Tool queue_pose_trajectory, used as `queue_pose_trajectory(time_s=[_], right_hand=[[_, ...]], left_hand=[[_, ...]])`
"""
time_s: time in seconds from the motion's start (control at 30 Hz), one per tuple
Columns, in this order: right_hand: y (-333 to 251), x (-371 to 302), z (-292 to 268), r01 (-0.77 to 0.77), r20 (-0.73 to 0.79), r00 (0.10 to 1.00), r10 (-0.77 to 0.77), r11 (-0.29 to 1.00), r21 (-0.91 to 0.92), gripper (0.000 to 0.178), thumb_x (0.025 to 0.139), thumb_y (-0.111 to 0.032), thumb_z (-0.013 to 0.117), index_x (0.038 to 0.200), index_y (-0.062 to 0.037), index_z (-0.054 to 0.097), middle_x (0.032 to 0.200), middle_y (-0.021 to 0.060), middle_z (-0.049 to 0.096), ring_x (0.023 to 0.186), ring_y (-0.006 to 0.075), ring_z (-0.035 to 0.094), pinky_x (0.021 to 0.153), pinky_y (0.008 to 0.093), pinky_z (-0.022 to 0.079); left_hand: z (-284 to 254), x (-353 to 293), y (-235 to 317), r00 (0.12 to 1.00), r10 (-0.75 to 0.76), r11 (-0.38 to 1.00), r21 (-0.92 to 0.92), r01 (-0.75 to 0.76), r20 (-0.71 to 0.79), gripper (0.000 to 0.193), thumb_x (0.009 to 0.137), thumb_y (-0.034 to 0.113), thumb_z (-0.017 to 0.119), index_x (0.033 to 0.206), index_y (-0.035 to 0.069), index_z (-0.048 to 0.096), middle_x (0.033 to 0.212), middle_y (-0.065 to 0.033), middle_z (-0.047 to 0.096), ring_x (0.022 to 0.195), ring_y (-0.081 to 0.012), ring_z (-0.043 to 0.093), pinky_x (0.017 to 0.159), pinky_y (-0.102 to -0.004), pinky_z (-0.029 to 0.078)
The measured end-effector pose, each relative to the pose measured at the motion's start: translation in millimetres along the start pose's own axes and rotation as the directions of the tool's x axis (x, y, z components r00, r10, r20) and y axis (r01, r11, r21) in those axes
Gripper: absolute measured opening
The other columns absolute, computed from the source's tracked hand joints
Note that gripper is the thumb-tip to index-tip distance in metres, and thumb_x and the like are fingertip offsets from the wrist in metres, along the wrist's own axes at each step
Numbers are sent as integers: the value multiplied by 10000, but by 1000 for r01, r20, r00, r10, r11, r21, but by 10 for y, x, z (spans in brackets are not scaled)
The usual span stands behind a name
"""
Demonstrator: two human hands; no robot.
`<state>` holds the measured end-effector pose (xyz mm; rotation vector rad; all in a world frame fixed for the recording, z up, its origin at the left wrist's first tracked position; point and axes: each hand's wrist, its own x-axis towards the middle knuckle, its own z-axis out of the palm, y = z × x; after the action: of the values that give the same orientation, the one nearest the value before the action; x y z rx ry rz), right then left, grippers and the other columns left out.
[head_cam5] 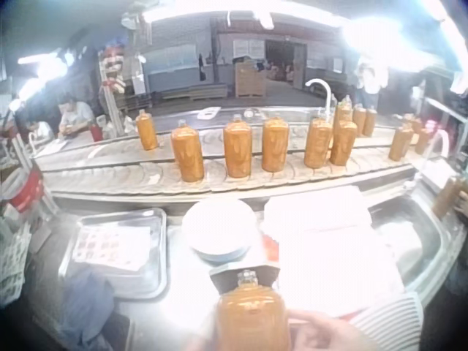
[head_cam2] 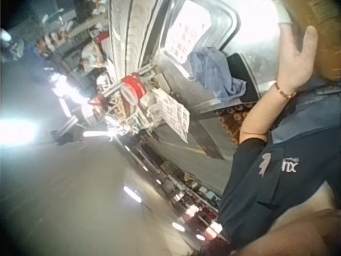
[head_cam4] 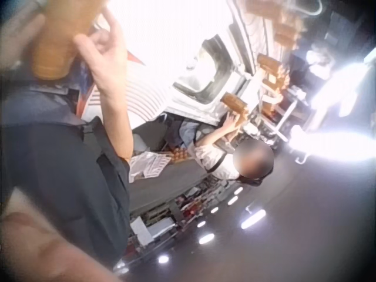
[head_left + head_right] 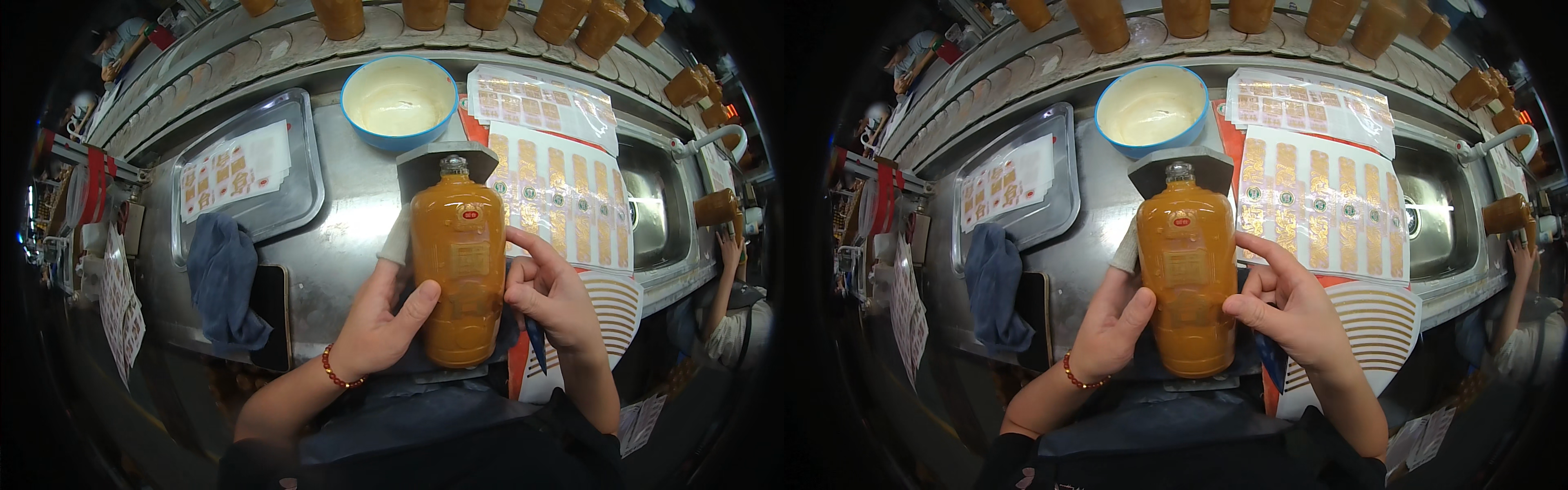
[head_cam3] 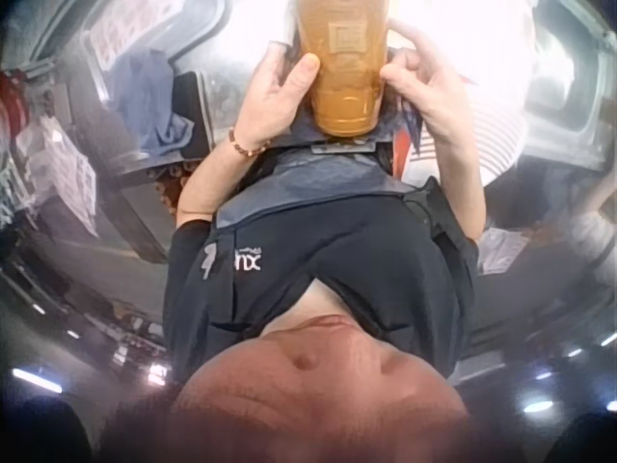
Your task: The person wipes an amber bottle with a cloth, then applies a label to its side. The person smooths the label and continues wiping the bottle surface. The process is repeated for multiple bottles on a conveyor line.
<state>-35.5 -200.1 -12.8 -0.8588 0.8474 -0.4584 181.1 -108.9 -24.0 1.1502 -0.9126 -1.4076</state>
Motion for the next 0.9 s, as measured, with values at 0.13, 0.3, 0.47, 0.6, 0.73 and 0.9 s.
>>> queue_pose_trajectory(time_s=[0.13,0.3,0.47,0.6,0.73,0.9], right_hand=[[-63,16,76,64,-15,998,-67,985,-159,816,815,-53,846,1504,20,416,755,-27,533,719,44,539,700,192,427],[-44,24,90,118,-13,992,-128,945,-305,881,782,-61,876,1513,26,393,749,-24,534,709,48,542,673,187,428],[-36,44,86,95,-7,995,-100,966,-241,906,778,-52,876,1526,26,370,749,-20,545,705,53,553,661,183,432],[-28,45,75,101,-1,995,-104,971,-218,912,776,-50,878,1528,26,368,748,-18,548,704,55,556,663,186,438],[3,31,68,113,7,993,-114,972,-207,920,771,-49,882,1530,23,367,748,-18,550,704,56,553,675,191,441],[-63,37,66,63,-1,998,-64,983,-171,866,802,-42,855,1524,17,382,749,-16,559,698,58,548,681,197,431]], left_hand=[[12,-16,-57,1000,-2,998,60,3,-21,911,965,212,708,1607,-34,111,1592,-188,333,1475,-268,345,1209,-399,272],[40,21,-99,998,53,976,211,-46,-28,1019,868,280,813,1589,-43,168,1556,-222,377,1458,-301,381,1190,-401,309],[66,18,-68,998,47,982,185,-37,-45,1001,870,267,810,1578,-55,181,1539,-225,391,1447,-300,396,1185,-402,319],[87,18,-45,999,25,990,143,-18,-44,989,872,258,806,1574,-59,186,1537,-221,392,1444,-298,398,1185,-403,320],[70,14,-58,998,43,988,151,-36,-40,974,873,252,804,1570,-58,198,1533,-218,399,1444,-297,397,1187,-405,318],[48,22,-67,997,67,983,174,-60,-34,954,877,248,802,1565,-54,213,1526,-215,409,1441,-295,400,1187,-406,317]])
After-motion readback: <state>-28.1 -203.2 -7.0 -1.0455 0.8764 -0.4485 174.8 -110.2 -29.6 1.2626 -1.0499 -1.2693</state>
